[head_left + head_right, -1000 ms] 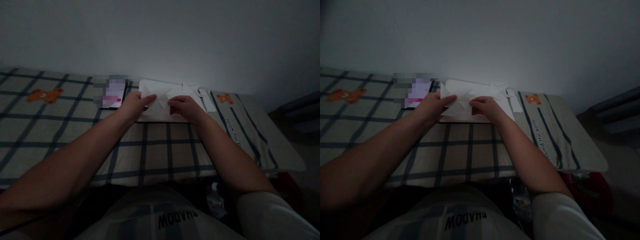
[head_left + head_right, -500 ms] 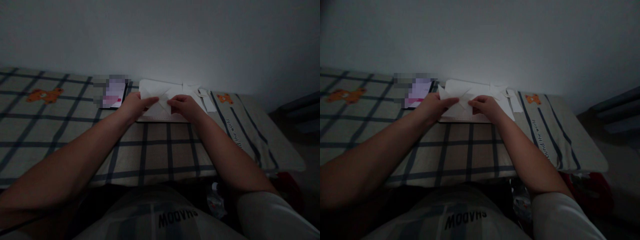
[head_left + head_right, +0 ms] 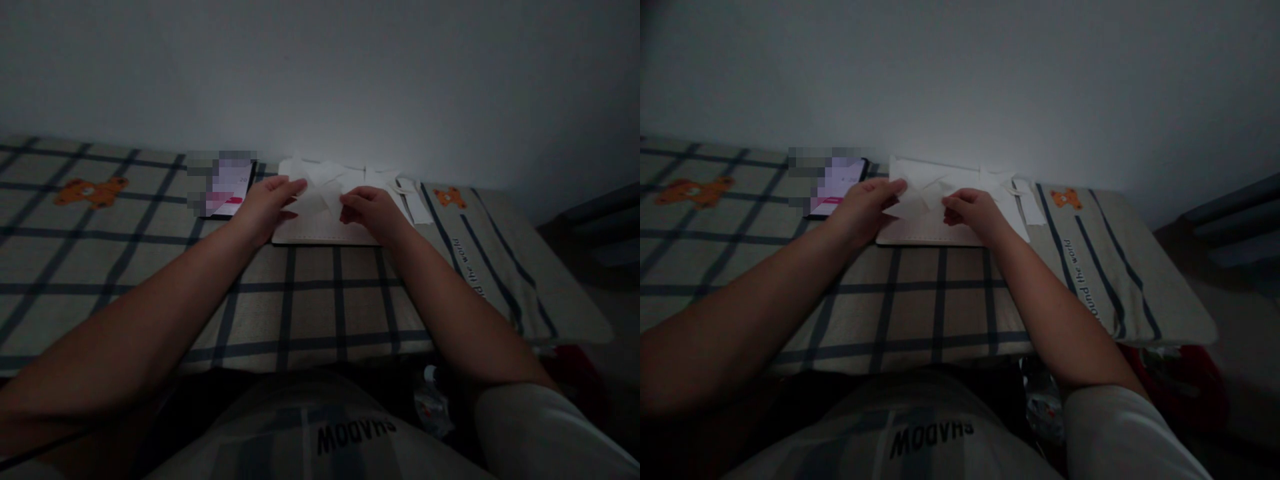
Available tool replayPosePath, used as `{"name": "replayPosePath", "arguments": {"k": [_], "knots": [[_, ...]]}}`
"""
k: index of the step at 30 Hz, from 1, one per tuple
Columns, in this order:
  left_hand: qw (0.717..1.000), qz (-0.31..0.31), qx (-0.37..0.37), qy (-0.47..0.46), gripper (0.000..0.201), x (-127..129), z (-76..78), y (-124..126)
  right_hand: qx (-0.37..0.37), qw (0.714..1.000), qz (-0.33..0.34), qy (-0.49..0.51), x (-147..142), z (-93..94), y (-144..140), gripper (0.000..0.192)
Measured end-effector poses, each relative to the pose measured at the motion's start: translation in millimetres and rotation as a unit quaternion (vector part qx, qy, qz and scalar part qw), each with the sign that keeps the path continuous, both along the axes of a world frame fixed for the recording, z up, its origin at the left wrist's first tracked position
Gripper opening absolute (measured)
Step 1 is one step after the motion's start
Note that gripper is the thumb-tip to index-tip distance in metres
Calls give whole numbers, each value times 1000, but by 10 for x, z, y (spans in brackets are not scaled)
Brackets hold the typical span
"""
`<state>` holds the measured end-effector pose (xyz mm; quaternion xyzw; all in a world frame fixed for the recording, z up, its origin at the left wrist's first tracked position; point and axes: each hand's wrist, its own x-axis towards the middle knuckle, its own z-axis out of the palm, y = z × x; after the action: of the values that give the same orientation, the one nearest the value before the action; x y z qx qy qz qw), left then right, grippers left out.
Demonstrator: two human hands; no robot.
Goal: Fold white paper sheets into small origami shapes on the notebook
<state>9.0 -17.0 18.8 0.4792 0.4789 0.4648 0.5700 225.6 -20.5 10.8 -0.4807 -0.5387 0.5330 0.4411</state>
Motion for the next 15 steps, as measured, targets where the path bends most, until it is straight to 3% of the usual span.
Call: {"name": "replayPosePath", "arguments": {"k": [8, 12, 15], "knots": [[1000, -3, 20, -17, 26, 3, -37, 15, -9, 999, -14, 52, 24, -31, 51, 22], [1000, -18, 7, -2, 30, 25, -11, -9, -15, 995, -81, 60, 79, 30, 90, 40], [999, -37, 17, 34, 32, 32, -9, -35, -7, 995, -89, 35, 106, 56, 102, 49]]}}
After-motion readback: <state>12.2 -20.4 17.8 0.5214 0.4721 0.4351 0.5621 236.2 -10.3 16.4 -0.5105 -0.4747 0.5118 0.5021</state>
